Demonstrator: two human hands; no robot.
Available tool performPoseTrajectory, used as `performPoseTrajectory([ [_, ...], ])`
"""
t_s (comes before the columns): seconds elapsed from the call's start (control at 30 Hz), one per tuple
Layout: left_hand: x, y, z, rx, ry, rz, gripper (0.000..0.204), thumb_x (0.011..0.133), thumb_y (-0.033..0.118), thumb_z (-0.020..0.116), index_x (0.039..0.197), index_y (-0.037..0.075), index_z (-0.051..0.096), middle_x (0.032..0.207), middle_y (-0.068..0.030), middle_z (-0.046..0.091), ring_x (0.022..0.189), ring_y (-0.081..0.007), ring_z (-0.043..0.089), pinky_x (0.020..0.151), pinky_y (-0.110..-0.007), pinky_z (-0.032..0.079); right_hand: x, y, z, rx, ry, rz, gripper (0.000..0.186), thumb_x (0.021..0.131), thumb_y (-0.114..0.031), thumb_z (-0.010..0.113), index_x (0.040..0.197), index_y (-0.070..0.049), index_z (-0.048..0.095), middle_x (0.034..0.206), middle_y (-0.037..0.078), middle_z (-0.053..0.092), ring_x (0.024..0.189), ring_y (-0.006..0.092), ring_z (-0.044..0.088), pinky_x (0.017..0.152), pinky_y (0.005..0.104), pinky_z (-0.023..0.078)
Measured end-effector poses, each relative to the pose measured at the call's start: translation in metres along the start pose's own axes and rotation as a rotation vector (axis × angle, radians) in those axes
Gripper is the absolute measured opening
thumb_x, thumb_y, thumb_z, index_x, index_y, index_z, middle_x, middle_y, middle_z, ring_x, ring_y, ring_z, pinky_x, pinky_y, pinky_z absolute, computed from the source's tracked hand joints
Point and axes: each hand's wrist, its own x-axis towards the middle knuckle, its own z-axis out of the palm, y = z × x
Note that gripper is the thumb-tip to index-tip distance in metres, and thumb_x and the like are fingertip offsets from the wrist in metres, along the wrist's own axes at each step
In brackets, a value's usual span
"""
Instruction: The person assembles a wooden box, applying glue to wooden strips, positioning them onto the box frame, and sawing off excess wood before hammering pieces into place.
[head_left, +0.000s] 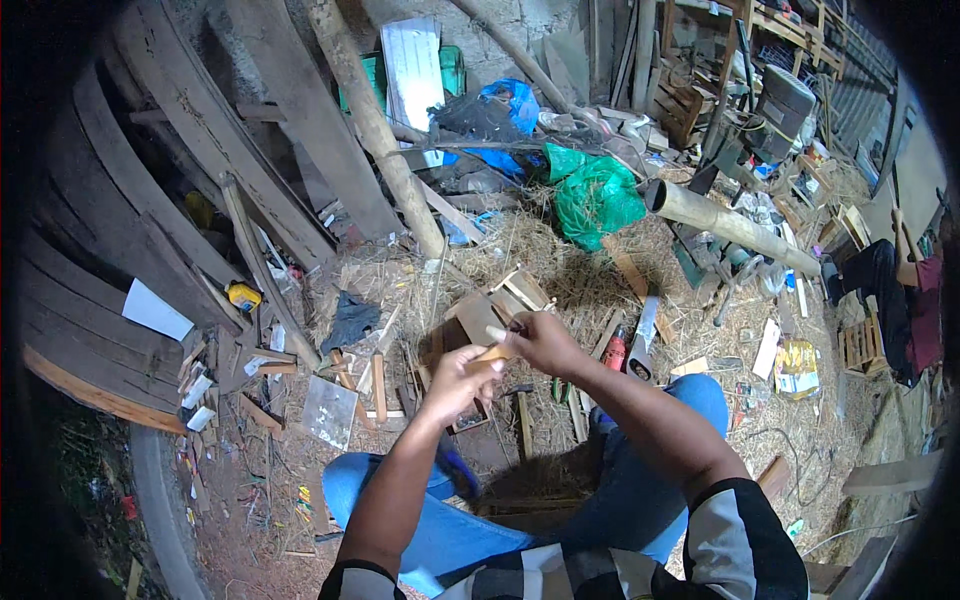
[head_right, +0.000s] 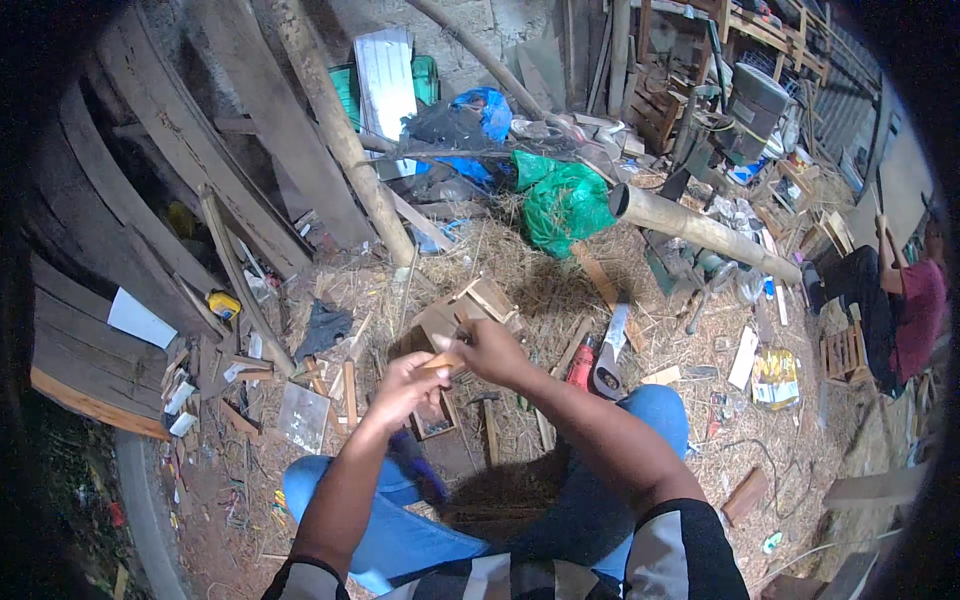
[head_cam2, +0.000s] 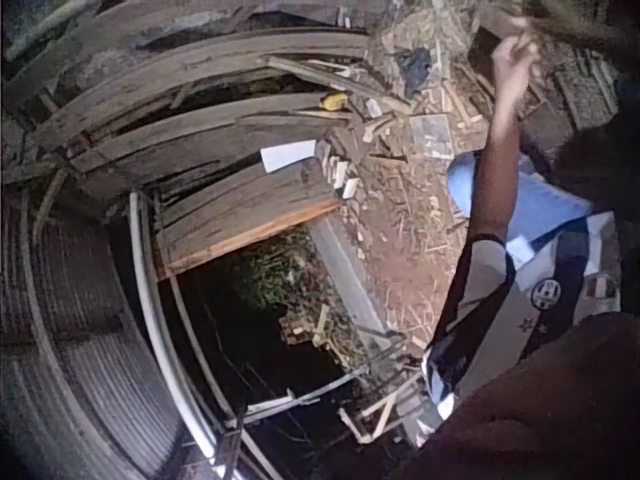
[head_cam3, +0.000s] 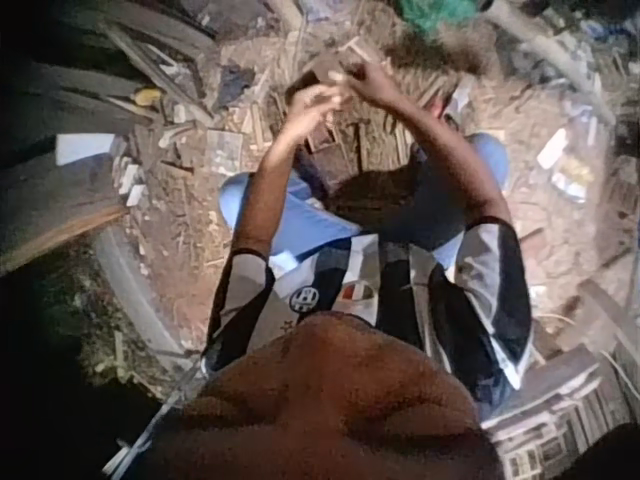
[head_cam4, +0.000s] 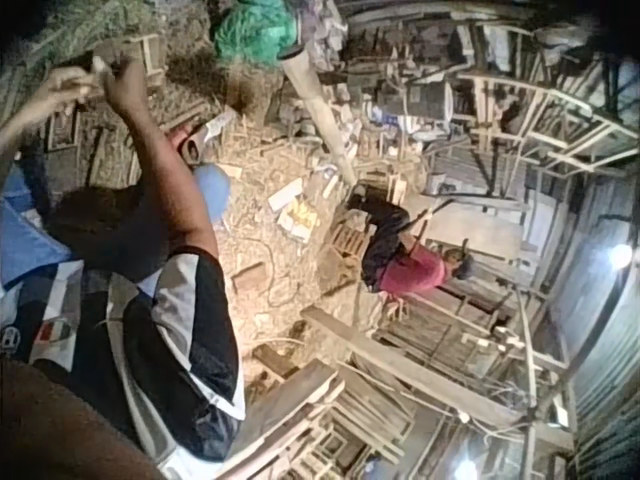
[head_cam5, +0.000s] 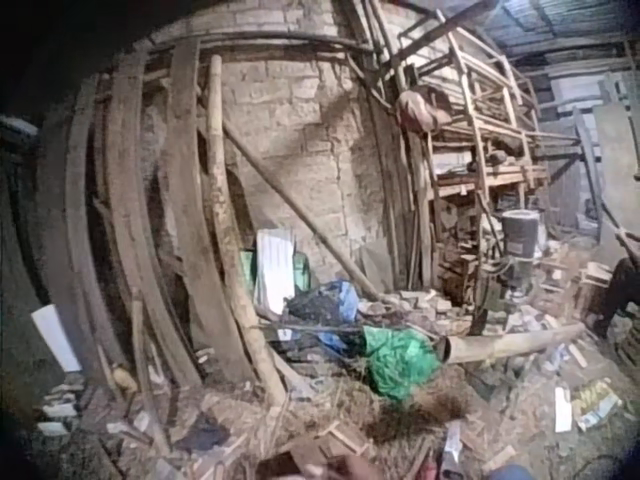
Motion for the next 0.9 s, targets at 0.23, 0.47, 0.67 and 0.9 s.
performPoseTrajectory([
  [0.23, 0.007, -0.001, -0.009, -0.164, 0.083, -0.011, 0.033, 0.099, 0.025, 0.068, 0.116, -0.003, 0.064, 0.08, -0.0097, 0.069, 0.054, -0.0098, 0.061, 0.05, -0.024, 0.052, 0.012, 0.041, -0.002, 0.17, -0.008, 0.209, 0.045, 0.097, -0.04, 0.068, 0.09, 0.004, 0.072, 0.068, 0.005, 0.062, 0.063, 0.0119, 0.055, 0.057, 0.0337, 0.044],
  [0.47, 0.007, -0.004, -0.012, -0.289, 0.116, -0.041, 0.035, 0.105, 0.033, 0.055, 0.109, -0.001, 0.064, 0.08, -0.0112, 0.07, 0.053, -0.013, 0.062, 0.049, -0.026, 0.053, 0.009, 0.039, -0.005, 0.217, -0.047, 0.151, 0.036, 0.093, -0.033, 0.074, 0.092, 0.003, 0.071, 0.074, 0.001, 0.063, 0.065, 0.0099, 0.055, 0.057, 0.0301, 0.044],
  [0.67, 0.009, -0.007, -0.019, -0.116, 0.038, -0.072, 0.033, 0.103, 0.033, 0.058, 0.11, 0.001, 0.066, 0.083, -0.0114, 0.07, 0.053, -0.0112, 0.062, 0.049, -0.026, 0.052, 0.008, 0.052, 0.003, 0.273, -0.021, 0.059, 0.033, 0.091, -0.03, 0.076, 0.093, 0.002, 0.07, 0.075, 0.001, 0.063, 0.066, 0.0097, 0.056, 0.058, 0.0299, 0.044],
  [0.9, 0.009, -0.011, -0.023, -0.204, 0.061, -0.084, 0.032, 0.101, 0.031, 0.062, 0.113, 0.001, 0.066, 0.085, -0.0102, 0.071, 0.054, -0.01, 0.061, 0.05, -0.025, 0.052, 0.012, 0.039, -0.005, 0.19, 0.054, 0.222, 0.034, 0.092, -0.031, 0.071, 0.095, 0.002, 0.066, 0.079, 0.01, 0.067, 0.073, 0.017, 0.063, 0.066, 0.0339, 0.05],
])
